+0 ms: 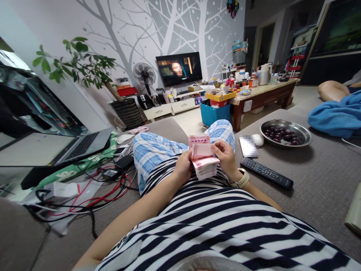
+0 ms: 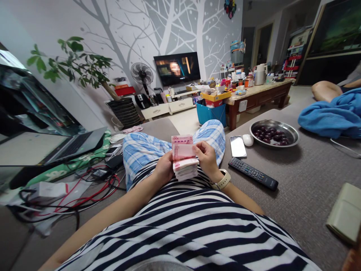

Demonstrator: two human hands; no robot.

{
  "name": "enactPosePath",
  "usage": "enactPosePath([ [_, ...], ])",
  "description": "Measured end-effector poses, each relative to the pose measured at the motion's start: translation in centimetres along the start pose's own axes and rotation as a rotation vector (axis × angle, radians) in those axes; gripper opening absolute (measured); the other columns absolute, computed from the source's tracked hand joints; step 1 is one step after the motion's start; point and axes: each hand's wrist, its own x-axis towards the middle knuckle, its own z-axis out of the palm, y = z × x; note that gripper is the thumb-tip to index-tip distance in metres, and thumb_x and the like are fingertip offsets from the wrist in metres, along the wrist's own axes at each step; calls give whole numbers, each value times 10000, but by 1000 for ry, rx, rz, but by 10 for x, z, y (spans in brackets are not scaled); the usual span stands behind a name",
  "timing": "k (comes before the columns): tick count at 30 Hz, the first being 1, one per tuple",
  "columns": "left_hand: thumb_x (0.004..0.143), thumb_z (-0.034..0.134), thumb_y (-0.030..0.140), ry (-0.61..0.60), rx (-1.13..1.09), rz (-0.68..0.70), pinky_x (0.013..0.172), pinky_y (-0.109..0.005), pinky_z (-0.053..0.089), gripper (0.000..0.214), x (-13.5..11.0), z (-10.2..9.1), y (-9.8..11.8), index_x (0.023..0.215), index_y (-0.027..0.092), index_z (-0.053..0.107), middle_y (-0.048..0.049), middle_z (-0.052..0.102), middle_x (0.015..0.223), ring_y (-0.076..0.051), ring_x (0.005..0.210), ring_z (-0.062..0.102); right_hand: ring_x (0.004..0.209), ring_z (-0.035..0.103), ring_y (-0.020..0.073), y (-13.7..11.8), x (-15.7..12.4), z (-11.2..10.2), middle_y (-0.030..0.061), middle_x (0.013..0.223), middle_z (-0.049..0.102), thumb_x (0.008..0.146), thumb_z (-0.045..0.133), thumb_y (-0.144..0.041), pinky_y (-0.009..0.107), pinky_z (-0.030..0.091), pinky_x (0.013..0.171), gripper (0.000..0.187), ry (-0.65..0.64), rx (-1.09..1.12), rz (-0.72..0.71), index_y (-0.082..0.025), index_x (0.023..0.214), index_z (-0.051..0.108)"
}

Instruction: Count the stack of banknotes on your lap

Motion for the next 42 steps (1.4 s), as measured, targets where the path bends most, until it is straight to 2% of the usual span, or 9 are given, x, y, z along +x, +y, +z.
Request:
enactPosePath([
  [12, 673, 731, 246, -2, -34, -13, 862, -393, 573, 214, 0, 2, -2, 850, 125, 745, -82, 777, 822, -249, 786, 726, 572, 410, 127, -3, -1, 0, -32, 622, 492, 872, 633, -431, 274, 360, 551, 284, -15, -34, -9, -203, 709, 589],
  [19, 676, 741, 303, 7, 0, -7, 817, -377, 583, 211, 1, 0, -3, 803, 134, 747, -67, 772, 788, -236, 740, 714, 657, 508, 155, -3, -1, 1, 2, 728, 605, 849, 657, -429, 281, 412, 596, 233, 11, -2, -10, -200, 815, 640],
  [25, 683, 747, 294, 13, 9, -11, 826, -388, 578, 233, -4, 3, 1, 840, 122, 762, -84, 781, 828, -253, 769, 723, 605, 471, 141, -2, -1, 1, -18, 674, 555, 847, 660, -420, 280, 396, 577, 222, 12, 25, 12, -201, 815, 633],
  [34, 693, 742, 289, 37, -14, 3, 860, -435, 576, 176, -2, 4, 0, 777, 135, 734, -85, 769, 790, -273, 772, 730, 586, 439, 137, -5, -1, 1, -21, 648, 518, 843, 657, -464, 278, 370, 548, 262, 15, 0, 19, -208, 800, 622],
  [42, 704, 743, 301, 43, 0, -2, 865, -413, 576, 193, -4, 7, 3, 797, 133, 739, -80, 774, 819, -261, 791, 728, 563, 403, 125, -5, -2, 1, -32, 630, 489, 857, 657, -436, 274, 342, 534, 246, 4, 19, 2, -203, 788, 624],
])
